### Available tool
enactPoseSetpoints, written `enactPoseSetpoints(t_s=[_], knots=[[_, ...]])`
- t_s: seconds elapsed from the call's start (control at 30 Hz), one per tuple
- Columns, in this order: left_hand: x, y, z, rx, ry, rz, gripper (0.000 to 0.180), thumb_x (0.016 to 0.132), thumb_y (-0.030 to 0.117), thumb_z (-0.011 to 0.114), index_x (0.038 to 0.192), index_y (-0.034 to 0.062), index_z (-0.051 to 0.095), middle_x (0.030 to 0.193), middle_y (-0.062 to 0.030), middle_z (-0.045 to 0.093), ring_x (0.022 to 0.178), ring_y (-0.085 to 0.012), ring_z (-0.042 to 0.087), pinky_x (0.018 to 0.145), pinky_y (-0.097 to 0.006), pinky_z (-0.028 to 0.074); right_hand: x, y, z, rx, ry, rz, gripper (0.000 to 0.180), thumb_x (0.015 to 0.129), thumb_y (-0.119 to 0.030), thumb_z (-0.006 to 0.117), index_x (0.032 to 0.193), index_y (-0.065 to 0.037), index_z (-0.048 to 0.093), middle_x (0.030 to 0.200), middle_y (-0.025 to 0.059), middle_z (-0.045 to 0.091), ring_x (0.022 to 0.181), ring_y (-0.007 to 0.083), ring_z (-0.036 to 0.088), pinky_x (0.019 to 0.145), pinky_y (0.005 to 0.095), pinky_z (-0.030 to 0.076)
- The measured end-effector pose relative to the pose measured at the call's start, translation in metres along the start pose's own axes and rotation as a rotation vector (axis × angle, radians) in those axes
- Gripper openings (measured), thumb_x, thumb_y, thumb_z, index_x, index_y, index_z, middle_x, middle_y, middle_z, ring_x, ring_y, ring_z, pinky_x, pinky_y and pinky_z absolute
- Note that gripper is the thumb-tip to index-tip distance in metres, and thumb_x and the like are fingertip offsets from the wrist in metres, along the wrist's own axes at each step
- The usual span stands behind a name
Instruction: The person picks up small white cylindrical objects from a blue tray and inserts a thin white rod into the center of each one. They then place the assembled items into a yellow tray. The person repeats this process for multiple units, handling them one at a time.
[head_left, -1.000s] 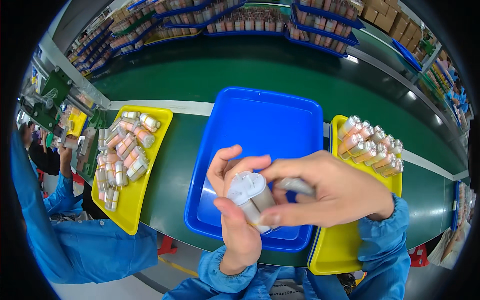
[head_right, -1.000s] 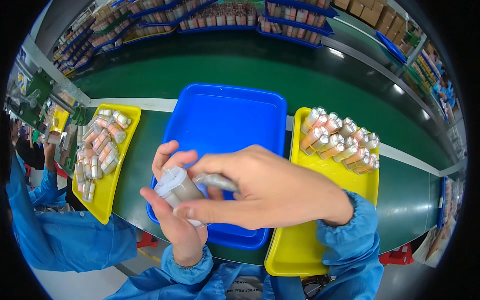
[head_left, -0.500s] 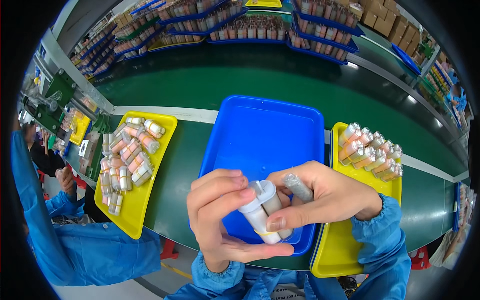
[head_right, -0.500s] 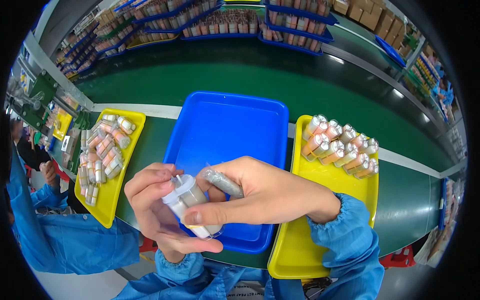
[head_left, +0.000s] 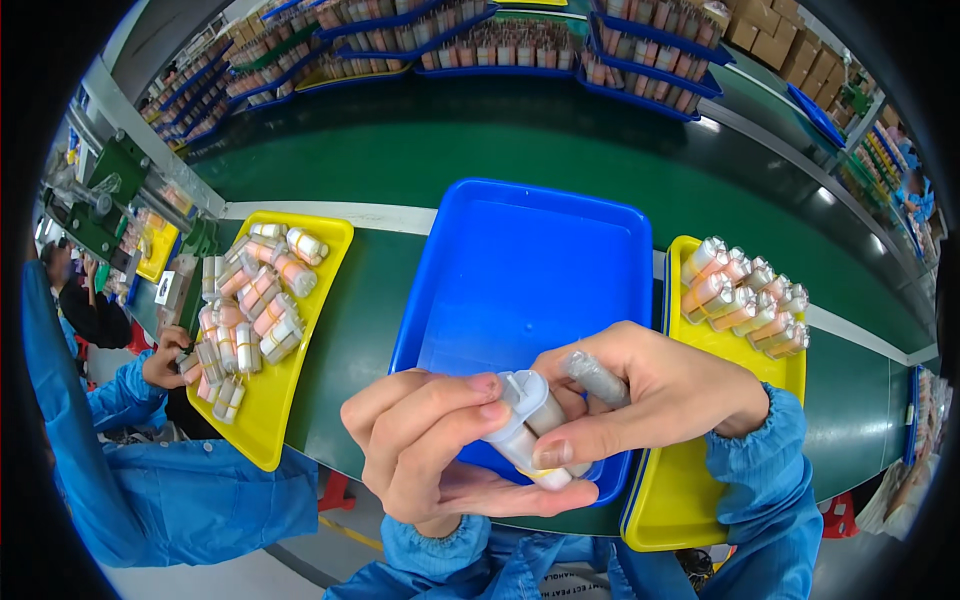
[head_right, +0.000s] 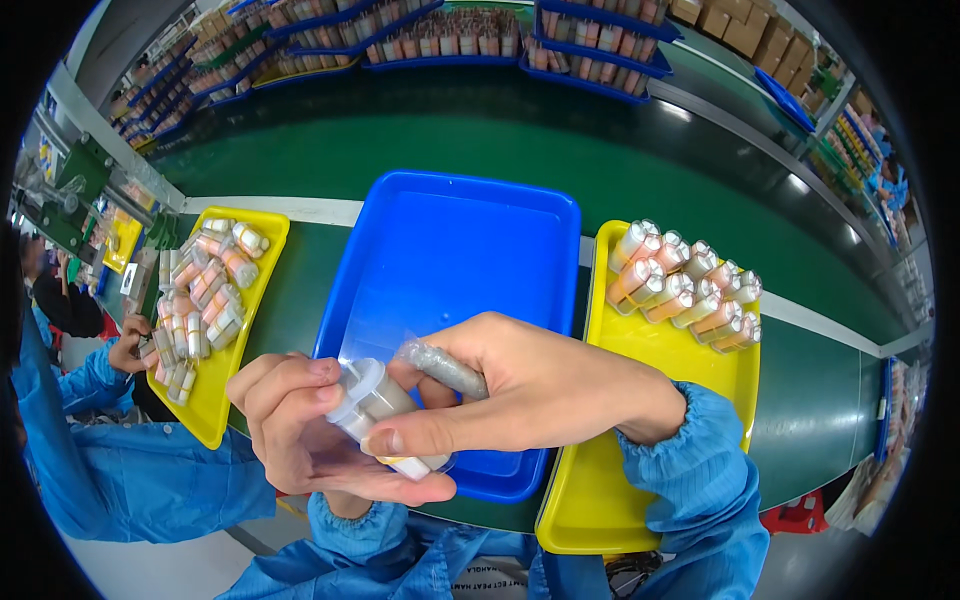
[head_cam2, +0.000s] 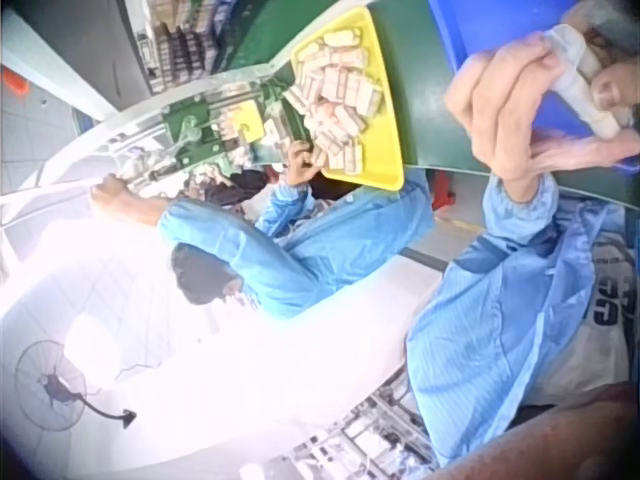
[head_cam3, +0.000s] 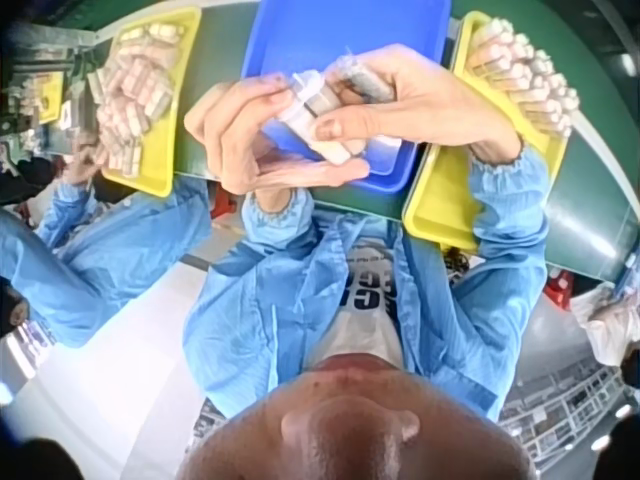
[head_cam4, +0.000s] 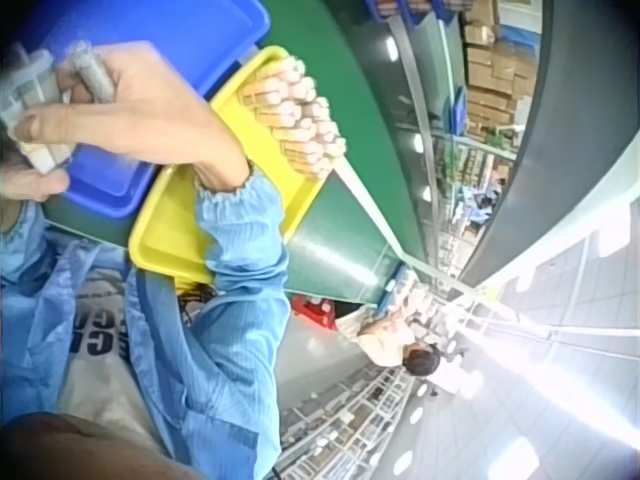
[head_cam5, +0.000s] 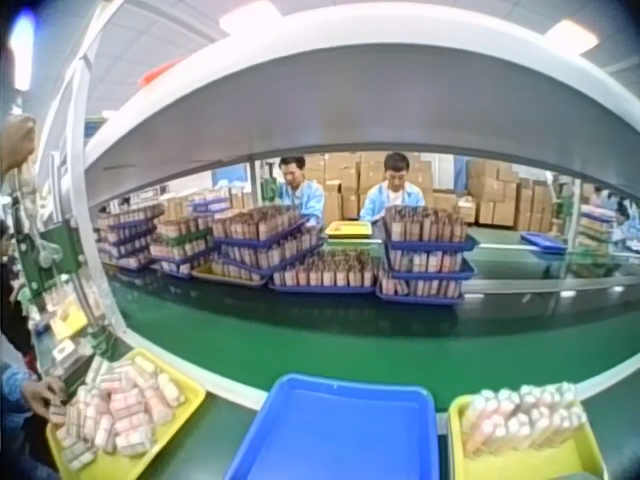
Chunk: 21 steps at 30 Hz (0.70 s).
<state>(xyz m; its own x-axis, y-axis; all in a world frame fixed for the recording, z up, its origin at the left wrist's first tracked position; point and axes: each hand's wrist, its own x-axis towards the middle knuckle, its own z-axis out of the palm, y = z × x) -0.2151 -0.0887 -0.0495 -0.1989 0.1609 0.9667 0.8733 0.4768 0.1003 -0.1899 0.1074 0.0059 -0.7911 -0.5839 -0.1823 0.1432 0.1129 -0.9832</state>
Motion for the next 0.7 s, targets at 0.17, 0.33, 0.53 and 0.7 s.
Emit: enactPoseSetpoints(t_s=[0.17,0.33,0.53,0.7], knots=[[-0.001,0.002,0.0,-0.018,0.028,-0.013,0.091,0.049,0.089,0.068,0.083,0.0048,0.057,0.072,-0.0065,0.055,0.065,-0.0194,0.052,0.053,-0.03,0.038,0.001,-0.003,0.002,0.026,-0.023,0.028,0.039,0.087,-0.044,0.072,0.088,-0.005,0.066,0.065,-0.0056,0.046,0.059,0.005,0.038,0.049,0.0255,0.027],[-0.003,0.001,0.0,-0.088,0.013,-0.045,0.093,0.047,0.088,0.069,0.084,0.0029,0.058,0.073,-0.007,0.055,0.065,-0.0199,0.051,0.054,-0.03,0.039,0.002,-0.003,0.004,0.061,-0.033,0.026,0.038,0.087,-0.043,0.073,0.088,-0.005,0.066,0.067,-0.0065,0.046,0.061,0.0045,0.039,0.051,0.025,0.027],[0.002,0.004,-0.004,-0.322,0.0,-0.152,0.084,0.044,0.067,0.088,0.096,0.0065,0.06,0.096,-0.0053,0.062,0.078,-0.02,0.056,0.062,-0.029,0.046,0.0,0.001,0.002,0.059,-0.042,0.011,0.037,0.088,-0.04,0.073,0.089,-0.004,0.065,0.068,-0.0071,0.047,0.062,0.0048,0.039,0.052,0.0251,0.028],[-0.003,0.01,0.01,-0.479,0.175,-0.351,0.09,0.041,0.068,0.089,0.103,0.0083,0.059,0.105,-0.0088,0.054,0.083,-0.0234,0.055,0.068,-0.033,0.045,0.0,-0.002,0.009,0.255,-0.062,-0.048,0.029,0.095,-0.032,0.064,0.098,-0.003,0.063,0.067,-0.0077,0.045,0.06,0.003,0.038,0.049,0.0235,0.026]])
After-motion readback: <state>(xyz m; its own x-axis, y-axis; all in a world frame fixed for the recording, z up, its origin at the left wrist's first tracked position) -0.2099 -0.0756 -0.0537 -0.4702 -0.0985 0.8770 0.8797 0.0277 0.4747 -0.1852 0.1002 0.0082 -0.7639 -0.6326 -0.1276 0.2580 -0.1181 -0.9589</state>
